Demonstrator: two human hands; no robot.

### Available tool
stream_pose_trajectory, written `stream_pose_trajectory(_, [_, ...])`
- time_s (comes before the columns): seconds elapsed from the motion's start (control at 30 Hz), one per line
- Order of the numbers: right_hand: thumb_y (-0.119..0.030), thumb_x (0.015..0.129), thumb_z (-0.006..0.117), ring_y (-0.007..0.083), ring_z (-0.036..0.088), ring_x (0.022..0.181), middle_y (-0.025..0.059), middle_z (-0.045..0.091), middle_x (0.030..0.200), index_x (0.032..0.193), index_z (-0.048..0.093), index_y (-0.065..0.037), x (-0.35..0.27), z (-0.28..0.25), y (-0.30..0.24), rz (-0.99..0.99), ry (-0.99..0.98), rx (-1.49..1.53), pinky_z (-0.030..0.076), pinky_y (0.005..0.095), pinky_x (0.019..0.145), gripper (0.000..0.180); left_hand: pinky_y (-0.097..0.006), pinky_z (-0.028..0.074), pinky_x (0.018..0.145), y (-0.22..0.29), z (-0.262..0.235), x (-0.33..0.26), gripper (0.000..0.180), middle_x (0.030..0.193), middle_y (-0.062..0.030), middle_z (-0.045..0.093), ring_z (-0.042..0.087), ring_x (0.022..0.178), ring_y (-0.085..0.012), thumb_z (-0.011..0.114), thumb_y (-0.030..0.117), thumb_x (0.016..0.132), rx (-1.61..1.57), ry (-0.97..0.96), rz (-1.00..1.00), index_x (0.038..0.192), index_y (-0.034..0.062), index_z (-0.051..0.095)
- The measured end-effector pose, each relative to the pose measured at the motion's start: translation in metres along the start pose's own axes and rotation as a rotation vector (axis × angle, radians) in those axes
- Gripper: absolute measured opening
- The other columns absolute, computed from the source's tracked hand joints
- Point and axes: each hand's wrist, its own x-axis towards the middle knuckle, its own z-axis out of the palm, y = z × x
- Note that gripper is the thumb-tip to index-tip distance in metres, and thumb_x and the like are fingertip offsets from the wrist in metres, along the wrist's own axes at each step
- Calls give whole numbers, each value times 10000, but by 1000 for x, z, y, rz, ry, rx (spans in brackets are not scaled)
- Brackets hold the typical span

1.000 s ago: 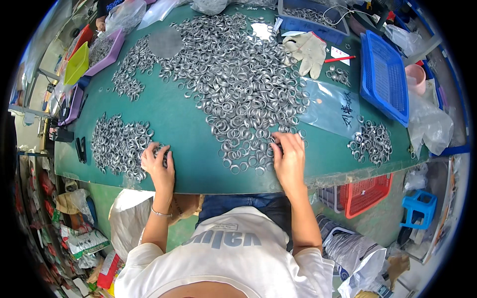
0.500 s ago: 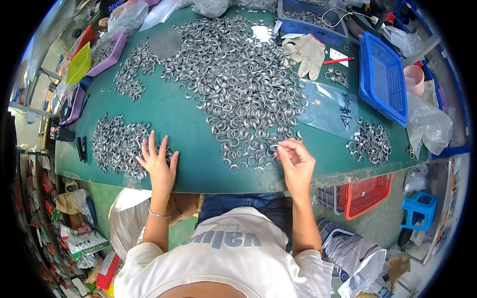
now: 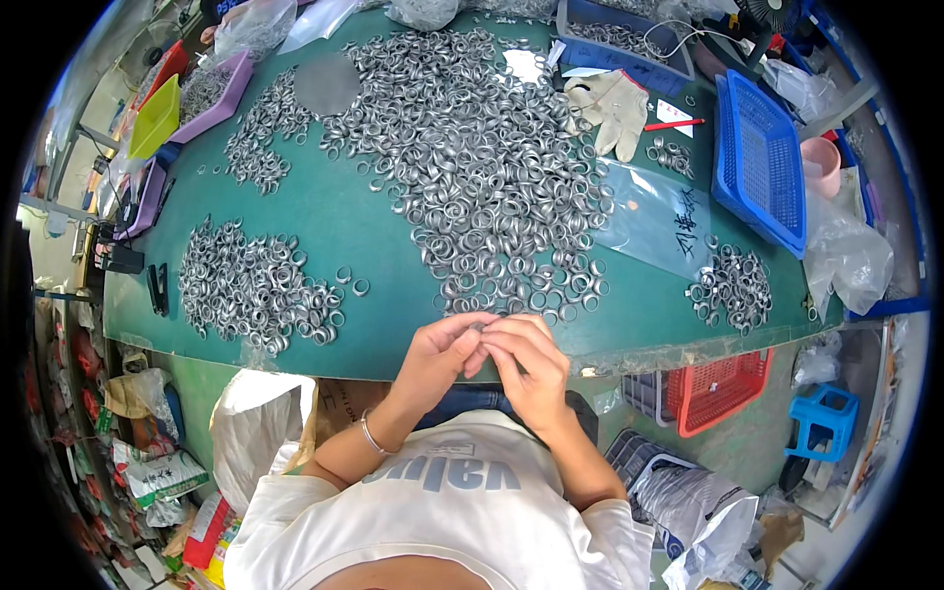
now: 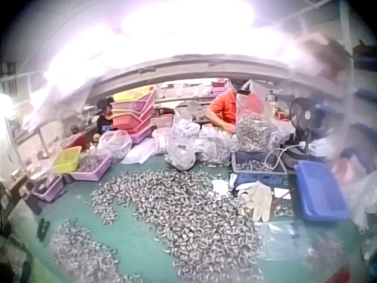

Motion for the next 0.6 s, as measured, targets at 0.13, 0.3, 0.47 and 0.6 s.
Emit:
stream_pose_trajectory(0.13, [54, 719, 665, 265, 596, 868, 128, 645, 928, 924, 656, 20, 14, -16, 9, 95, 44, -151, 469, 335, 776, 208, -226, 375, 558, 4, -3, -2, 225, 808, -49, 551, 452, 628, -100, 483, 58, 920, -304, 53, -29, 1109, -27, 572])
stream_pose_trajectory(0.3, [-29, 735, 676, 306, 531, 764, 119, 579, 813, 890, 650, 6, 31, -20, 45, 20, 97, -639, 434, 378, 713, 161, -250, 402, 593, 2, -5, -2, 342, 841, -56, 557, 478, 667, -120, 464, -71, 798, -374, -13, -49, 1123, -15, 553])
stream_pose_trajectory(0.47, [1, 757, 653, 286, 552, 733, 118, 598, 792, 836, 642, 17, 24, -20, 41, 99, 179, -473, 443, 363, 674, 81, -225, 409, 667, -4, 0, -5, 368, 873, -35, 550, 482, 764, -111, 460, -84, 745, -416, 123, -40, 1090, 2, 552])
stream_pose_trajectory(0.6, [18, 768, 639, 289, 560, 715, 137, 608, 802, 870, 641, 25, 17, -20, 43, 134, 194, -477, 452, 359, 675, 102, -213, 394, 663, 6, 6, -1, 276, 856, -18, 515, 460, 743, -94, 492, -49, 784, -494, 161, -68, 1045, 7, 559])
